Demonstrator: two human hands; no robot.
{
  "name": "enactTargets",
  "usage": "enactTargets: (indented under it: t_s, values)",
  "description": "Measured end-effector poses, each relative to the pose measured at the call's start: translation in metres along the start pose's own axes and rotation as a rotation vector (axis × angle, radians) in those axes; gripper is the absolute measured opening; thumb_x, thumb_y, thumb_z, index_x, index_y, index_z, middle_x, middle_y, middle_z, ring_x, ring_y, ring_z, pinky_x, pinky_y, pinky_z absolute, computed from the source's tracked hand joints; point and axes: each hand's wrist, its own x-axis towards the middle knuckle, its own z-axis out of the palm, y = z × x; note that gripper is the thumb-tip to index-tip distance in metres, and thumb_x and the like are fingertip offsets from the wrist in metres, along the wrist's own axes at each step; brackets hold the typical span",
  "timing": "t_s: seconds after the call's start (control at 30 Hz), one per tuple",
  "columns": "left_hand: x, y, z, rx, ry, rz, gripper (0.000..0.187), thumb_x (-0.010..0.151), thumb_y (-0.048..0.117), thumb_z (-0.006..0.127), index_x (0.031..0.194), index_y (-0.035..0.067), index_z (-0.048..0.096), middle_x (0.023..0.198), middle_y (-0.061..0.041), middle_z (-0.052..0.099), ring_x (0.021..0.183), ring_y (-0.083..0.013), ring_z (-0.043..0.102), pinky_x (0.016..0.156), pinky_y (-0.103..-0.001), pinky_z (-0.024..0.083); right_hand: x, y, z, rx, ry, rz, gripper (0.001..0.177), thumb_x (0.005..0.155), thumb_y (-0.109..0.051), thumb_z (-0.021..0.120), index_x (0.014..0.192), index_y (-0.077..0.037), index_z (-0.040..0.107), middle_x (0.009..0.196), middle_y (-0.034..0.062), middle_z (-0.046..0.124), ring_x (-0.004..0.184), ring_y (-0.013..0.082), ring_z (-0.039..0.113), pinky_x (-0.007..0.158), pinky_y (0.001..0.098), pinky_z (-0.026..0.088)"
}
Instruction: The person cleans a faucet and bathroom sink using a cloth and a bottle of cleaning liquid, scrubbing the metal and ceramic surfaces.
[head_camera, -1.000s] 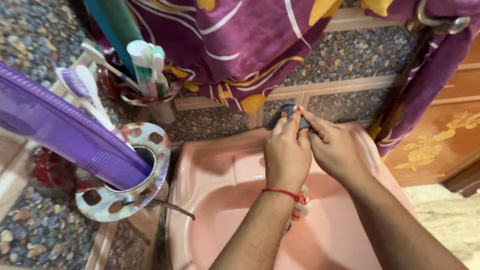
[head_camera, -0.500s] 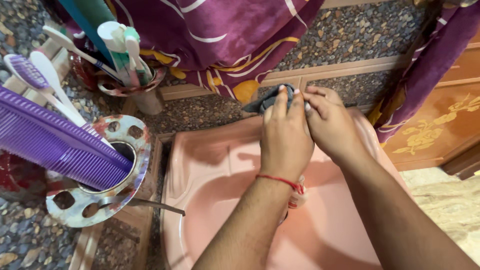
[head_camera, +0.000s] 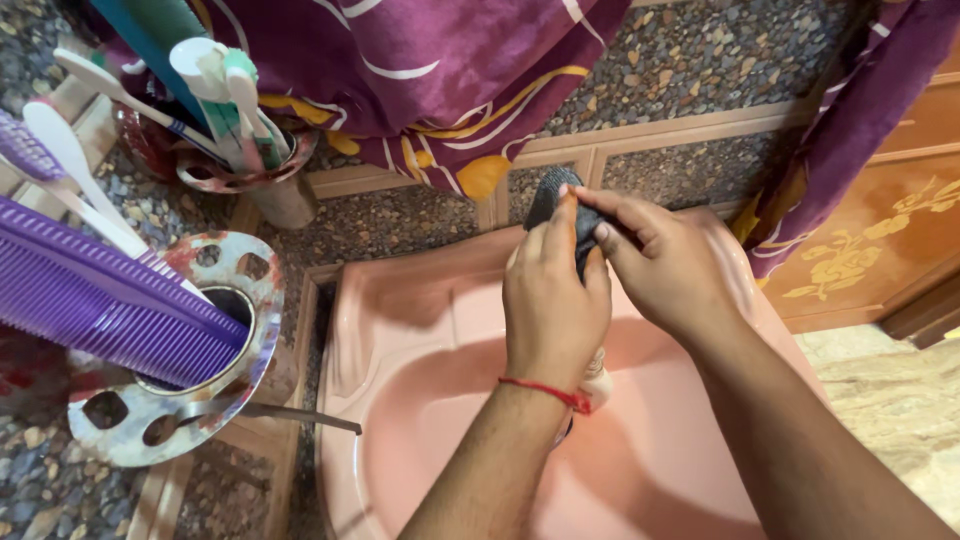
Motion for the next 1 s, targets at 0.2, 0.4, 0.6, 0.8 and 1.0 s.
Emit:
enactTargets:
  t_s: [0.2, 0.4, 0.6, 0.8, 1.0]
  values:
    - [-0.004, -0.005, -0.003, -0.038, 0.091, 0.038, 0.038, 0.092, 0.006, 0.064, 0.129, -0.001, 0.064, 0.122, -0.024, 0.066, 0.112, -0.0414, 0.065, 0.098, -0.049, 0.051, 0.006, 0.001, -0.003, -0.082, 0.047, -0.275, 0.028, 0.093, -0.002, 0.07, 0.121, -0.005, 0.073, 0.117, 0.0096, 0.071, 0.112, 0.019, 0.066, 0.093, 0.0277, 0.053]
    - [0.025, -0.027, 0.007, -0.17, 0.035, 0.029, 0.036, 0.1, 0.011, 0.056, 0.133, -0.004, 0.061, 0.133, -0.024, 0.063, 0.125, -0.042, 0.062, 0.104, -0.045, 0.05, 0.039, 0.018, 0.003, 0.009, -0.04, -0.045, 0.031, 0.099, -0.008, 0.064, 0.129, -0.009, 0.073, 0.104, 0.0089, 0.07, 0.092, 0.0157, 0.066, 0.082, 0.0272, 0.054]
    - [0.058, -0.053, 0.02, -0.271, -0.051, -0.159, 0.044, 0.099, 0.028, 0.057, 0.132, -0.001, 0.062, 0.13, -0.021, 0.067, 0.123, -0.0353, 0.065, 0.103, -0.041, 0.049, 0.071, 0.042, 0.017, 0.335, -0.066, 0.269, 0.03, 0.103, -0.019, 0.057, 0.123, -0.002, 0.072, 0.1, -0.0002, 0.076, 0.088, 0.0083, 0.068, 0.081, 0.026, 0.055]
    - [0.076, -0.04, 0.016, -0.348, -0.273, -0.742, 0.046, 0.101, 0.034, 0.055, 0.14, 0.01, 0.062, 0.108, -0.028, 0.073, 0.103, -0.0403, 0.071, 0.093, -0.046, 0.053, 0.078, 0.06, 0.024, 0.524, -0.095, 0.312, 0.033, 0.109, -0.021, 0.057, 0.121, 0.006, 0.072, 0.096, 0.004, 0.073, 0.084, 0.0136, 0.064, 0.081, 0.0307, 0.054]
    - [0.053, -0.039, 0.015, -0.104, 0.094, -0.071, 0.028, 0.093, 0.02, 0.063, 0.113, 0.005, 0.076, 0.111, -0.014, 0.073, 0.107, -0.0316, 0.067, 0.094, -0.04, 0.052, 0.057, 0.033, 0.003, 0.396, -0.085, 0.108, 0.032, 0.097, -0.01, 0.065, 0.126, 0.001, 0.071, 0.109, 0.0008, 0.071, 0.098, 0.0116, 0.069, 0.09, 0.0284, 0.056]
